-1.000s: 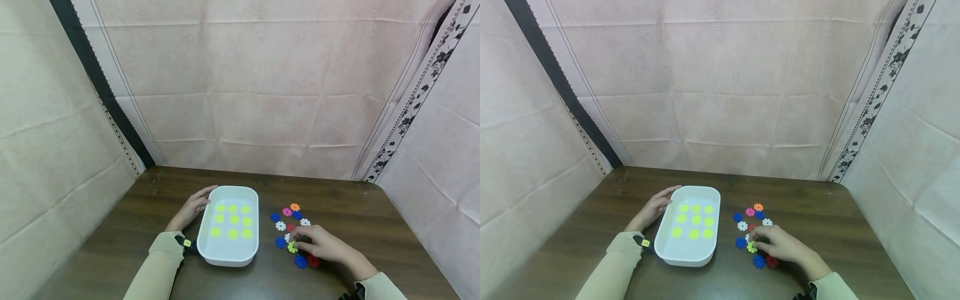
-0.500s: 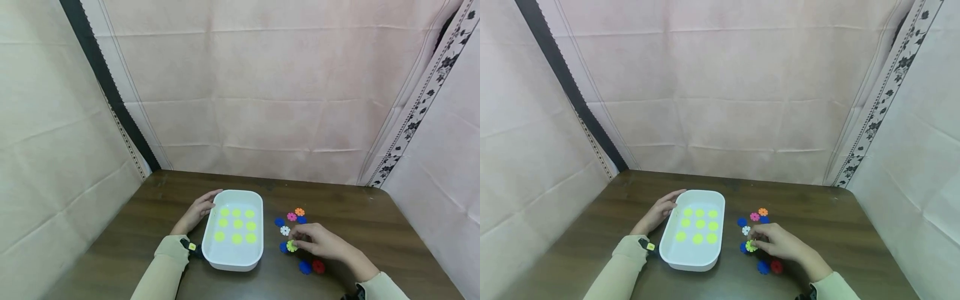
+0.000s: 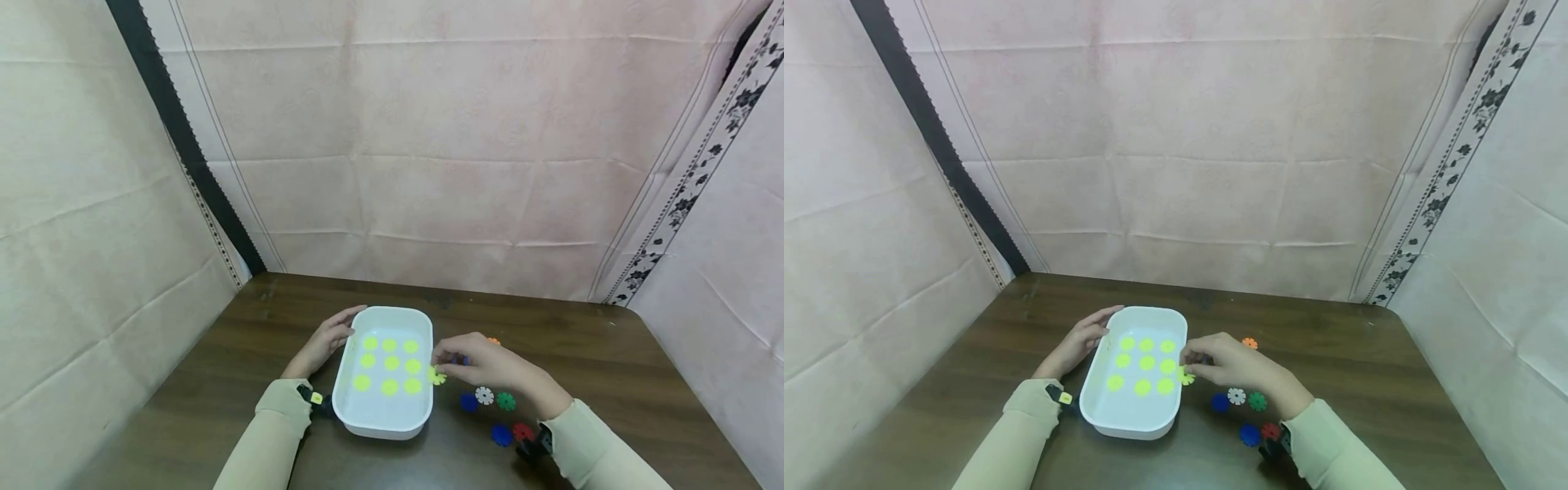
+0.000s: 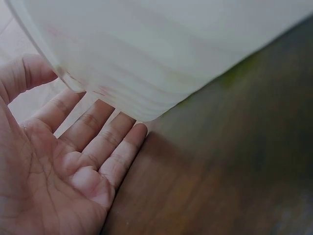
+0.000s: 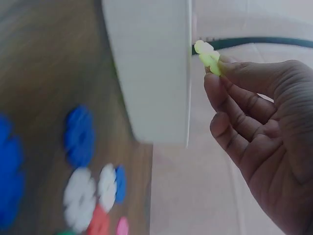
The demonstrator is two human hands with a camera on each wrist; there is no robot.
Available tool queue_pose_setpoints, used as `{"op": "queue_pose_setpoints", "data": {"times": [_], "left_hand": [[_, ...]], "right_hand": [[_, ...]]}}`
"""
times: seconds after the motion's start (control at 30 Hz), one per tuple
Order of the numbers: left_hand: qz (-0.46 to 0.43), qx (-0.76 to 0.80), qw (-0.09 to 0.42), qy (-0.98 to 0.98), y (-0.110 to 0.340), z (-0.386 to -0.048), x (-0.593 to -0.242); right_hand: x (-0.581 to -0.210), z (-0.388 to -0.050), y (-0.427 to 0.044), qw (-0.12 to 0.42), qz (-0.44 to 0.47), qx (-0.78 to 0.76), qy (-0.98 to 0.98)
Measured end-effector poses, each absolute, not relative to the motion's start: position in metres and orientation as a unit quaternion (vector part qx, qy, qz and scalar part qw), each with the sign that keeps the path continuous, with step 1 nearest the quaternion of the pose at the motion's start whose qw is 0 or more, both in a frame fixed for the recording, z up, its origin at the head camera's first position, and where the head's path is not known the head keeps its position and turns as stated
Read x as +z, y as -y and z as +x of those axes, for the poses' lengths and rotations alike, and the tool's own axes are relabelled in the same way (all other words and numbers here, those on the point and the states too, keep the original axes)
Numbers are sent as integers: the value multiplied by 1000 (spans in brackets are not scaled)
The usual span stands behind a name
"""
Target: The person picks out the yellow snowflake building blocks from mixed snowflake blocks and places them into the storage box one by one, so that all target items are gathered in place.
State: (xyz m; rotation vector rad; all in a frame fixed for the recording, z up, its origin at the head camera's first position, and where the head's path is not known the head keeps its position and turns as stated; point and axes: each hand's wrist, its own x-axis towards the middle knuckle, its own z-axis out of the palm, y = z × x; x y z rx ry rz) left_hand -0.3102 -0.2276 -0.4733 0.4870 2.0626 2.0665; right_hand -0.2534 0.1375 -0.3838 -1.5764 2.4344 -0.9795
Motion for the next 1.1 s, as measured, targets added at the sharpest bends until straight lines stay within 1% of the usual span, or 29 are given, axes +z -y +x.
{"op": "queue_pose_setpoints", "data": {"times": [0.1,0.2,0.3,0.43,0.63,0.87,1.1], "left_hand": [[162,696,85,-695,228,-311,-473],[158,693,83,-698,229,-313,-474],[161,688,86,-702,228,-313,-474],[168,683,90,-705,227,-309,-475],[179,682,92,-703,226,-307,-475],[170,684,87,-704,227,-310,-476],[173,684,88,-704,228,-312,-476]], "right_hand": [[-378,-258,-117,53,-519,-312,-794],[-378,-262,-98,82,-514,-307,-797],[-385,-265,-79,116,-508,-311,-795],[-400,-267,-55,147,-529,-309,-776],[-413,-268,-31,163,-555,-289,-763],[-418,-271,-16,193,-551,-254,-771],[-420,-273,-10,200,-537,-224,-788]]}}
